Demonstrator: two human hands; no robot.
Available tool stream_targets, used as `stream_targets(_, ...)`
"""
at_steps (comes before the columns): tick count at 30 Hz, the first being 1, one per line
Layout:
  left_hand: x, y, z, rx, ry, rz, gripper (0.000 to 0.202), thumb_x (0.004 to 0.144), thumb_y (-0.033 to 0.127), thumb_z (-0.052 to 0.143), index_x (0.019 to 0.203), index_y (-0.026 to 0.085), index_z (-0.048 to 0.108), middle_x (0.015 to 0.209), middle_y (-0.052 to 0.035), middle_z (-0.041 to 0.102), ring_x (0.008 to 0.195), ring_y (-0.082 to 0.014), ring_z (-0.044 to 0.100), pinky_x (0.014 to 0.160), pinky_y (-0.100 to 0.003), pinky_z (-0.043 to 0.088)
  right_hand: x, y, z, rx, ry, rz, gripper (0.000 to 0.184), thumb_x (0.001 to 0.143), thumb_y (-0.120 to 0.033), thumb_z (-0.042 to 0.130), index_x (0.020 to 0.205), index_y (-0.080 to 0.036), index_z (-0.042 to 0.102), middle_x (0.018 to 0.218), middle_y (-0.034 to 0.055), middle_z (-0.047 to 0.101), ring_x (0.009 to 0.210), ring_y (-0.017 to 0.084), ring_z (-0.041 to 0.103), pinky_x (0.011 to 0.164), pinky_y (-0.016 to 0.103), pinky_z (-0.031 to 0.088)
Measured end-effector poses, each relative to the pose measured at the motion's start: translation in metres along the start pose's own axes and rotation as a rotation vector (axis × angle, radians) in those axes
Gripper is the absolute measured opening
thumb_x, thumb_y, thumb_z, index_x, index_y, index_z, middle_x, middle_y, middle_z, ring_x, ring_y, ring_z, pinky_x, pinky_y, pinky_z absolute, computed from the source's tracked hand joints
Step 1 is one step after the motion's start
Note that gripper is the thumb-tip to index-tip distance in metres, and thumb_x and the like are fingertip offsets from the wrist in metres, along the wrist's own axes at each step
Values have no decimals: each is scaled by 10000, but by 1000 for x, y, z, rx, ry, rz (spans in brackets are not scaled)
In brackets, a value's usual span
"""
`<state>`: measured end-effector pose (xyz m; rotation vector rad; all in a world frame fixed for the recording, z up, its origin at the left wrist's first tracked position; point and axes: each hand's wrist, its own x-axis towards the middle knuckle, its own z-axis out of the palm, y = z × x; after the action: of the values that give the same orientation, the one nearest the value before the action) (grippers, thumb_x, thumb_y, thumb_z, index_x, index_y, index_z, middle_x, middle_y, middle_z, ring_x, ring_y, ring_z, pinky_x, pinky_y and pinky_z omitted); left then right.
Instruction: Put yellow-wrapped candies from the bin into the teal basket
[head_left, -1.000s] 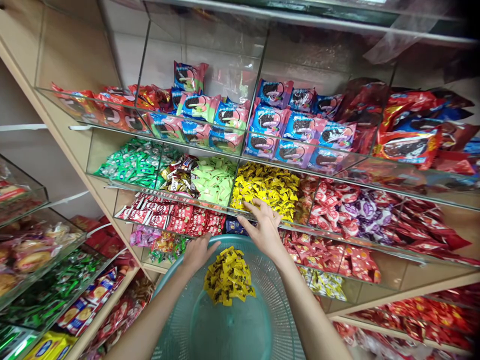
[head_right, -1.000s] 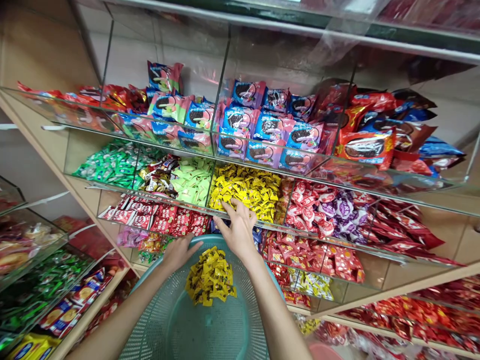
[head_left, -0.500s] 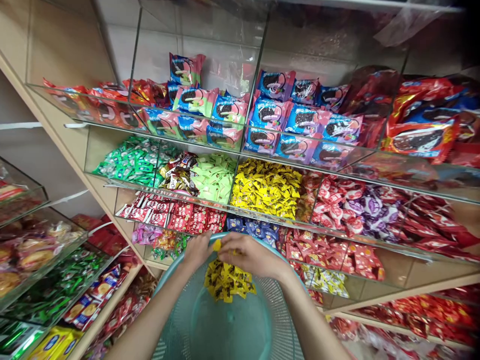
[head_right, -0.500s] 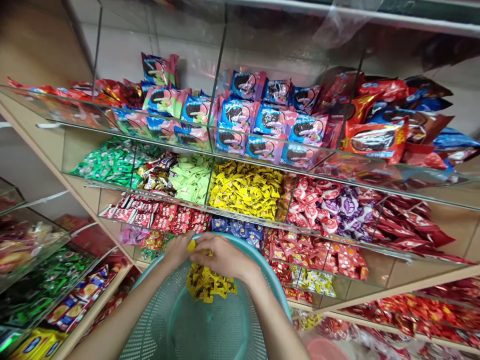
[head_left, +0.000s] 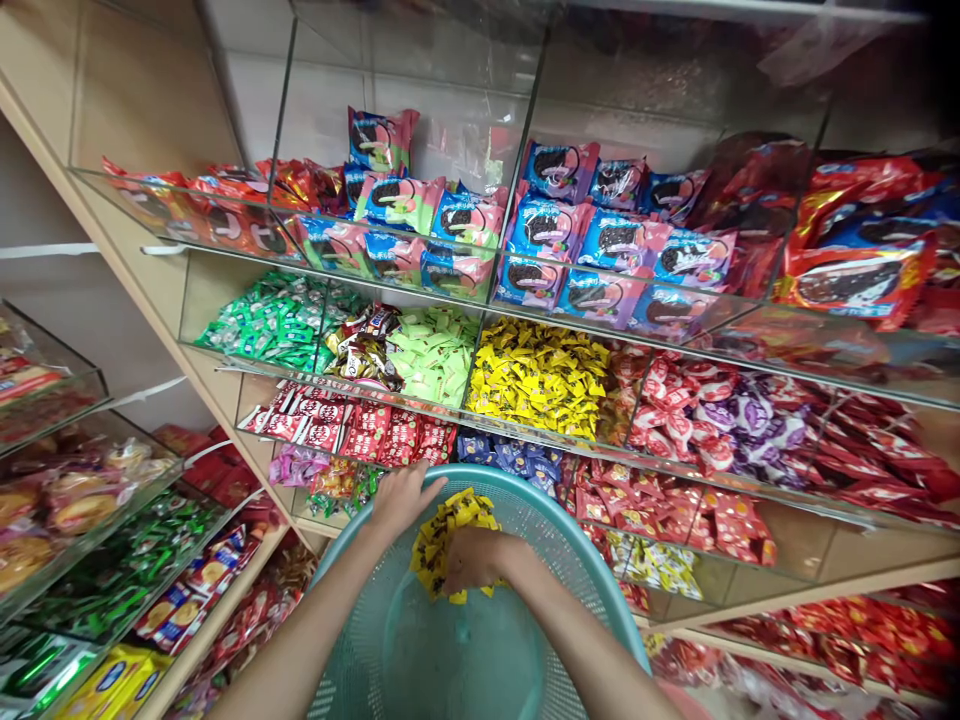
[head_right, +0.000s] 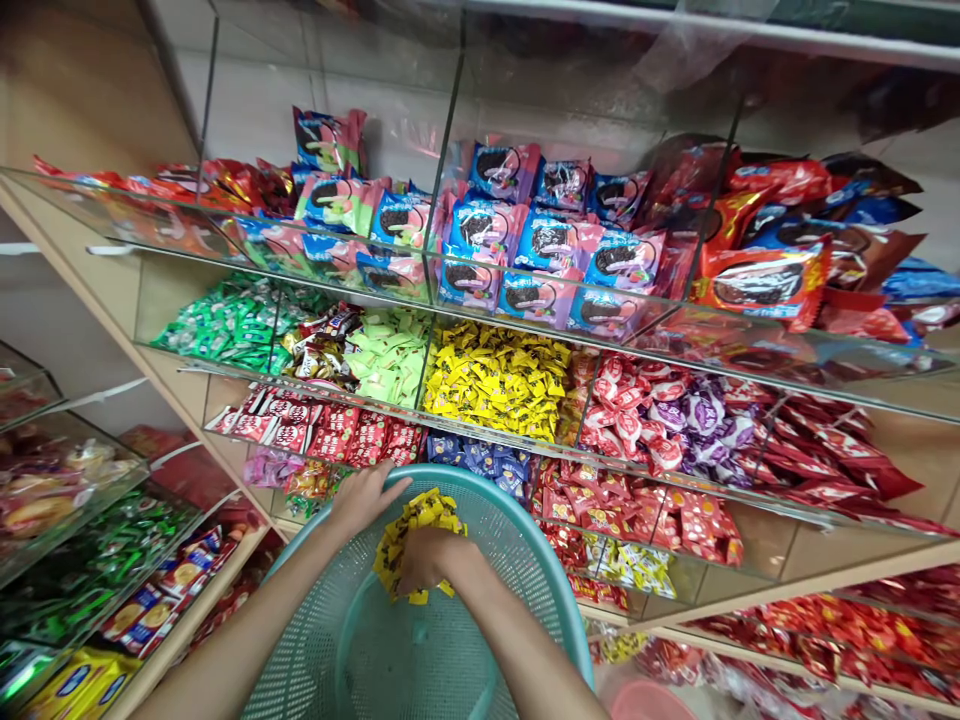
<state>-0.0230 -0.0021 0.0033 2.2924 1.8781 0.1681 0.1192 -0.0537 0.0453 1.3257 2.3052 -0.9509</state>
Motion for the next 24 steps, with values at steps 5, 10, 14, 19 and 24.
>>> stream_targets(5, 0, -1, 0, -5, 4, 15, 557, 847, 611, 225, 1099, 204, 509, 891, -94, 664, 823, -237, 620, 683, -299, 410, -1, -1, -1, -57, -72, 44, 237, 690, -308, 642, 839, -141, 723, 895, 130, 698, 760, 265, 643, 597, 300, 480)
stream_targets(10, 0, 0, -2, -16, -10, 7, 551, 849, 604, 234, 1110, 201, 505, 885, -85, 663, 832, -234, 619, 688, -291, 412, 2, 0, 0, -116, -82, 52, 276, 708, -369, 614, 838, -146, 714, 880, 117, 696, 753, 235, 637, 612, 282, 478)
stream_targets(14, 1, -1, -1, -11, -14, 12, 549, 850, 604, 233, 1112, 204, 502, 884, -81, 664, 830, -233, 620, 690, -287, 414, -1, -2, -2, -118, -64, 71, 257, 699, -363, 619, 829, -159, 707, 860, 91, 698, 740, 211, 634, 597, 255, 470)
stream_targets(19, 2, -2, 1, 1, -7, 25, 554, 848, 613, 226, 1108, 210, 504, 881, -83, 664, 823, -231, 622, 693, -287, 414, -6, -4, -7, -111, -12, 59, 251, 733, -356, 592, 822, -151, 706, 842, 101, 694, 736, 204, 632, 617, 259, 470)
stream_targets(24, 3, -4, 3, 24, 17, 45, 559, 847, 616, 207, 1072, 206, 514, 842, -77, 669, 783, -238, 629, 649, -285, 417, 1, -1, -1, -100, -12, 63, 255, 717, -369, 605, 805, -155, 712, 842, 98, 698, 732, 202, 632, 632, 264, 469)
